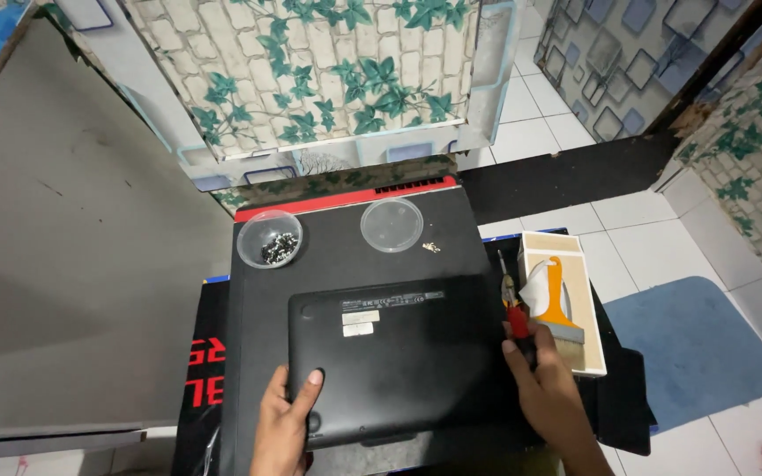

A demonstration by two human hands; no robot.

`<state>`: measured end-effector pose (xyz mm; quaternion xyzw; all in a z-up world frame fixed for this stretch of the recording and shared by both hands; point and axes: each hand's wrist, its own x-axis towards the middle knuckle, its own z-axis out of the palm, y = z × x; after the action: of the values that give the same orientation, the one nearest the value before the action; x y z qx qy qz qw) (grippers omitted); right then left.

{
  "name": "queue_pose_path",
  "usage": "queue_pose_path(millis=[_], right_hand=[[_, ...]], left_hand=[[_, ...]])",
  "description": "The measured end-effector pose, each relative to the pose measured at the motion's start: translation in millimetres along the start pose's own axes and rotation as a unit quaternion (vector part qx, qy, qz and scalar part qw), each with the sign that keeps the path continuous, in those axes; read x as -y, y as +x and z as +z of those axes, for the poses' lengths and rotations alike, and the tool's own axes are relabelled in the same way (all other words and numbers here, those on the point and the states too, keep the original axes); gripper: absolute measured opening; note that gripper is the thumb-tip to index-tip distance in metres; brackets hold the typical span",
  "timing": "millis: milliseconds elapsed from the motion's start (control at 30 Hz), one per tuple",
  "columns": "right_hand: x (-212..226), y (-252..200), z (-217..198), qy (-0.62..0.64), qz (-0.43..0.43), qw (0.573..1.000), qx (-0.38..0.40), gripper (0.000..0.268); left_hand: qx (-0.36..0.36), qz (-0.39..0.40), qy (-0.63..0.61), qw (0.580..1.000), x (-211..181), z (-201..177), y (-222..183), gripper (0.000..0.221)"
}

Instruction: The person disassembles a laptop by removing screws from the bottom panel, prying the case open, and then cleans the internal and external surfaces.

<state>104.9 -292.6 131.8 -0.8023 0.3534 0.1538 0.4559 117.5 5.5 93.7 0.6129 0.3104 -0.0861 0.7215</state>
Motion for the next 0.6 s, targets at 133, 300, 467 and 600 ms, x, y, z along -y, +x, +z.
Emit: queue_pose_path(millis=[133, 300, 467, 600], right_hand=[[6.8, 1.5, -14.1, 0.076, 0.045, 0.995, 0.034, 0.055], [-38.8, 30.7, -1.0, 0.235, -0.185, 0.954, -0.002, 0.035], [-15.6, 2.6, 2.6, 0.228, -0.178, 0.955, -0.061, 0.041], [3.8, -20.4, -0.5, 0.233, -0.072, 0.966, -0.080, 0.047]], left_hand=[[0.026, 0.033, -0.042, 0.998, 31.0, -16.8, 16.0, 0.026], [0.082, 0.251, -0.034, 0.964, 85.5, -51.3, 44.0, 0.042], [0.062, 0.239, -0.053, 0.968, 59.2, -49.4, 10.4, 0.043], [0.079, 0.244, -0.048, 0.965, 54.5, -52.4, 5.7, 0.046]])
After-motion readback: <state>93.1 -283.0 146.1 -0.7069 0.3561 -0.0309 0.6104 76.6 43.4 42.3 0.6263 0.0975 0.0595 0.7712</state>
